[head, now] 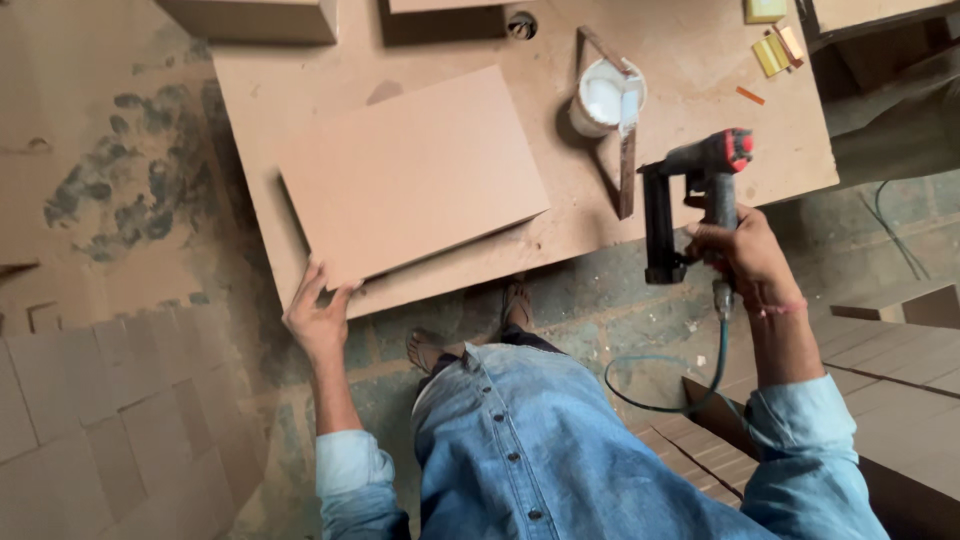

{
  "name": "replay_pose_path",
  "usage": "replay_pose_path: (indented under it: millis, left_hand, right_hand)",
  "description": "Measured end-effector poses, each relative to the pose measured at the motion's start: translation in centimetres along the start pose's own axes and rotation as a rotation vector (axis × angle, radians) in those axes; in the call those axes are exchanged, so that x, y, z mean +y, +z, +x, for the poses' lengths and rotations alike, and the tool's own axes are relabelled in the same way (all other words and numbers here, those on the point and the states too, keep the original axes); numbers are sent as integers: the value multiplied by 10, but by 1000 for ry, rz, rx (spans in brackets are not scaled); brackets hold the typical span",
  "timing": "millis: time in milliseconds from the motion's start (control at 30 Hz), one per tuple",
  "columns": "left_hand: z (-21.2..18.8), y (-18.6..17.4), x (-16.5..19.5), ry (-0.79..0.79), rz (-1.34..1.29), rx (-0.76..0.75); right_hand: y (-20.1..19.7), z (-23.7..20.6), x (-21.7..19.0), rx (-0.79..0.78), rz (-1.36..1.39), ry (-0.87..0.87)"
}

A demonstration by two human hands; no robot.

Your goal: The person applies glue to the edges of a cardboard box frame, places a flat cardboard panel on top, and secures it with a pneumatic nail gun. This process is repeated for multiple boxes.

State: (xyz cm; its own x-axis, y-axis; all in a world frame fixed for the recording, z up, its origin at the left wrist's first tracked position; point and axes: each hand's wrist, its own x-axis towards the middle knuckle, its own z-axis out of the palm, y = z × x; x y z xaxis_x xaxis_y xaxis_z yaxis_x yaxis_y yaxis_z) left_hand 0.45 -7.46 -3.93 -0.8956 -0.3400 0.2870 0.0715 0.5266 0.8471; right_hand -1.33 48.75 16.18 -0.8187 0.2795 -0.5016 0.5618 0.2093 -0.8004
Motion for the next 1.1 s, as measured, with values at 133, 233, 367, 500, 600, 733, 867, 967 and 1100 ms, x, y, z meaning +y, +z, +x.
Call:
replay_pose_path:
  millis: [133,233,367,500,600,733,867,967,1100]
  left_hand:
    - [3,-3,8,-11,14,-6]
    - [3,-6,13,-23,3,-34]
    - [5,-6,14,-52,-60,-66]
    - [6,-7,11,-53,-49,-73]
    - [7,-8,12,-45,-51,-75]
    - [8,-12,15,-40,-26,-89]
    - [8,-12,17,-25,-17,-89]
    - [9,-11,17,-20,-36,-76]
    - [10,-14,17,23,-25,-55]
  right_hand:
    - [61,-36,-26,-127,-40,-25]
    - [95,-50,-36,-164,-128,18]
    - [122,-54,-43,-172,-145,32]
    - [136,-55,-45,-177,-168,18]
    - [141,-57,-45,-158,-198,23]
    - [142,-55,-42,-148,-234,11]
    - [142,-55,-43,-150,-246,-7]
    - [145,-61,-43,-148,-243,-4]
    - [163,-68,-41,-212,-275,4]
